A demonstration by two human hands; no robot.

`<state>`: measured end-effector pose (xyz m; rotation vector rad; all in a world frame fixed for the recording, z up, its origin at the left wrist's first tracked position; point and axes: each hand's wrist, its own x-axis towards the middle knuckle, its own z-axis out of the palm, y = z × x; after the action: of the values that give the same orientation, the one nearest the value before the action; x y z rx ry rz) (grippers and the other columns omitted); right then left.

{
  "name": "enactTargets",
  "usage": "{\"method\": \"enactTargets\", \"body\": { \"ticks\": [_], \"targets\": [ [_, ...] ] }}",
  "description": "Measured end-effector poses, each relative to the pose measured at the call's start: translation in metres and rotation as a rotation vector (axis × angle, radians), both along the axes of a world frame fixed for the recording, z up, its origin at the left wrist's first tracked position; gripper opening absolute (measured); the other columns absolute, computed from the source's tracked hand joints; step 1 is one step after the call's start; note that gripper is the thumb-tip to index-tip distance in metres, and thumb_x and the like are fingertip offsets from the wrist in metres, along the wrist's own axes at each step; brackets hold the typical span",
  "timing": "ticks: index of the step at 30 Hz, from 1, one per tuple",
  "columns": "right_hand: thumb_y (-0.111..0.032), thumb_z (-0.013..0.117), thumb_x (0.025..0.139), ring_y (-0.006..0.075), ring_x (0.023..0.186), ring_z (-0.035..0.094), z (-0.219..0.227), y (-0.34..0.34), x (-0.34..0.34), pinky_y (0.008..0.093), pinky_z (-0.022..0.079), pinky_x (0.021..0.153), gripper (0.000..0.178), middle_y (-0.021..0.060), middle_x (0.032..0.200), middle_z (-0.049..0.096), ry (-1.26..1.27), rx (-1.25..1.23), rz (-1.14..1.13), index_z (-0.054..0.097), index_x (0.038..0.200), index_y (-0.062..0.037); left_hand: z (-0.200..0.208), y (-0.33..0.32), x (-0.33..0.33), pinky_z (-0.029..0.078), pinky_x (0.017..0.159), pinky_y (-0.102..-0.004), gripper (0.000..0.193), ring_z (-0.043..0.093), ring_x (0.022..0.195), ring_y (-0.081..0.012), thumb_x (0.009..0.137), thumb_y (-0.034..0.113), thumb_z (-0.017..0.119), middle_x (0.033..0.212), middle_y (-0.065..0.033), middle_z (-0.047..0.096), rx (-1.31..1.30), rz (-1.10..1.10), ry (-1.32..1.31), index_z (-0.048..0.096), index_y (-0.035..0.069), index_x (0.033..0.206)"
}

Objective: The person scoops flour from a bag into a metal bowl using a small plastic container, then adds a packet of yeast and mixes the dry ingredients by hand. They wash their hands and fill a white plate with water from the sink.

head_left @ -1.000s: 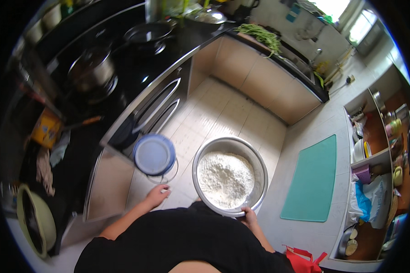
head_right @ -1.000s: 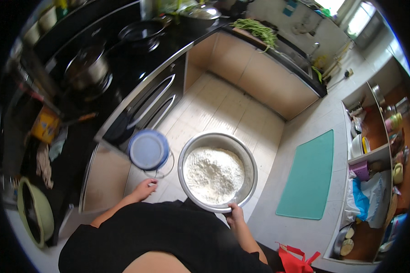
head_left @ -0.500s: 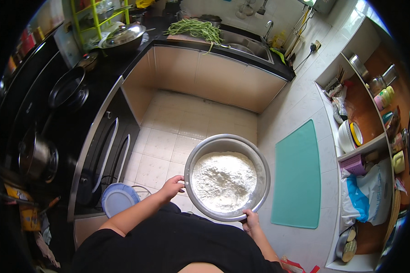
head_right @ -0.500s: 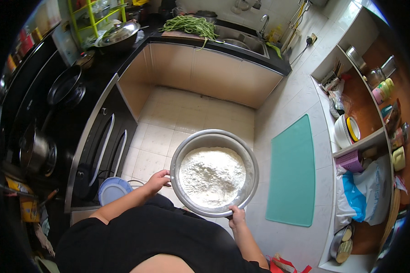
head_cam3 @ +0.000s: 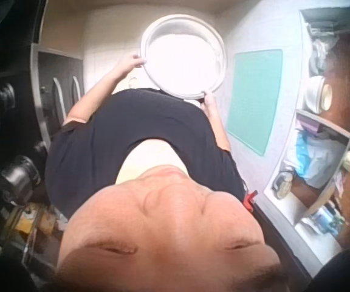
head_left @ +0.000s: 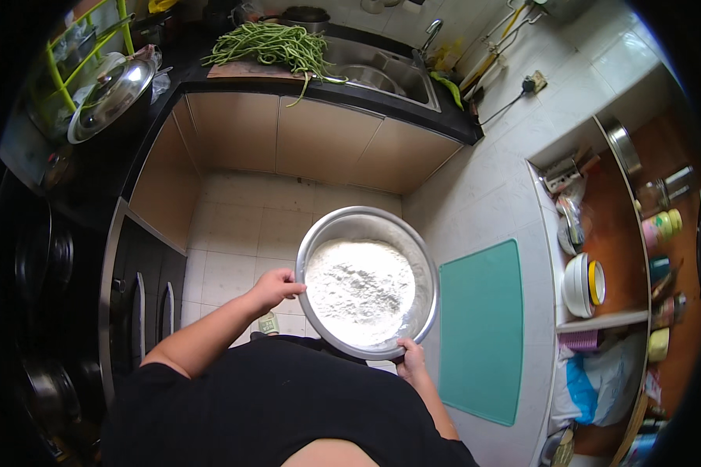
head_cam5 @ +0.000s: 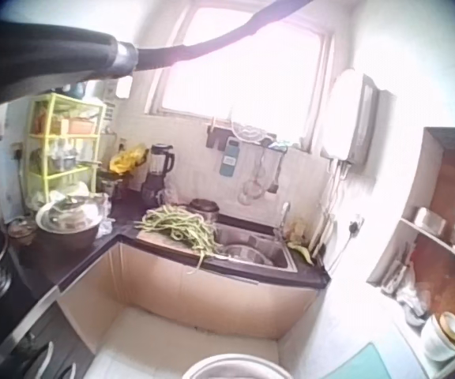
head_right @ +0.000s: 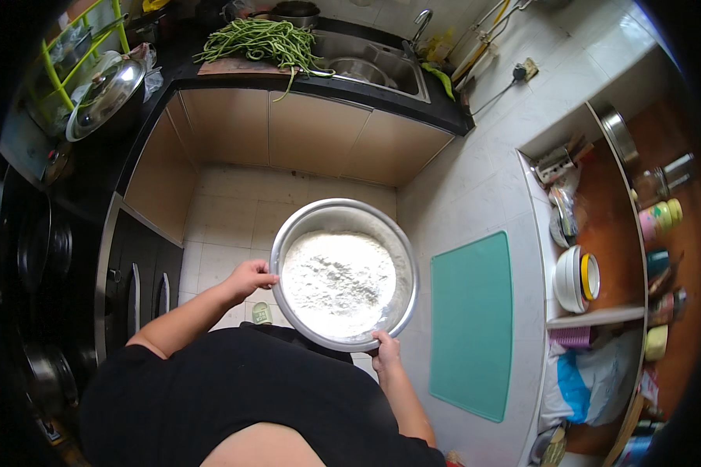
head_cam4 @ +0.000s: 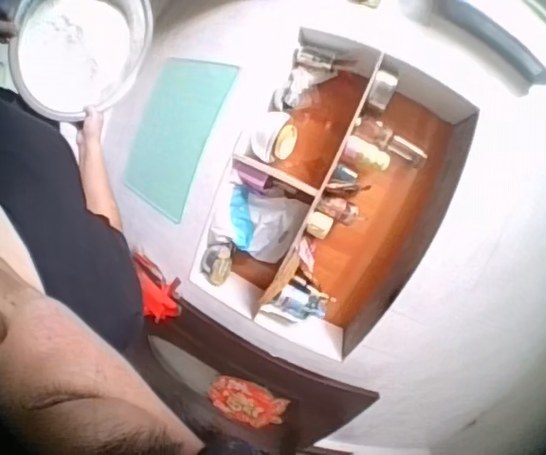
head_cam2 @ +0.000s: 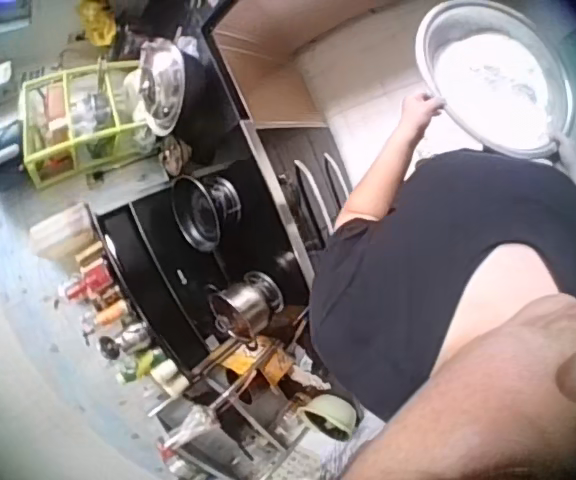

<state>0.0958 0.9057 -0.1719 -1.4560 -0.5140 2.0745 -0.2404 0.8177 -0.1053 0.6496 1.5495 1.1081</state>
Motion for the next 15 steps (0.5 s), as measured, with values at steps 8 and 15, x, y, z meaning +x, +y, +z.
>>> {"method": "enactTargets", "body": {
  "ticks": [8, 15],
  "targets": [
    [-0.005, 0.05, 0.068, 0.0321, 0.084, 0.057, -0.01, 0.136, -0.007, 0.0433, 0.049, 0.072, 0.042, 0.0232, 0.095, 0.053, 0.032, 0.09, -0.098, 0.041, 0.103, 0.0168, 0.008, 0.169, -0.01, 0.04, 0.057, -0.0224, 0.016, 0.049, 0.061, -0.0093, 0.071, 0.009, 0.067, 0.066, -0.0022, 0.054, -0.019, -0.088, -0.039, 0.053, 0.004, 0.066],
    [-0.006, 0.05, 0.067, 0.0316, 0.075, 0.059, 0.026, 0.274, -0.094, 0.0399, 0.051, 0.065, 0.038, 0.022, 0.088, 0.056, 0.039, 0.086, 0.102, 0.046, 0.097, 0.0176, 0.058, 0.249, -0.064, 0.04, 0.055, -0.0213, 0.016, 0.048, 0.06, -0.0088, 0.071, 0.008, 0.066, 0.064, -0.0023, 0.053, -0.088, 0.124, 0.025, 0.052, 0.004, 0.065]
  ]
}}
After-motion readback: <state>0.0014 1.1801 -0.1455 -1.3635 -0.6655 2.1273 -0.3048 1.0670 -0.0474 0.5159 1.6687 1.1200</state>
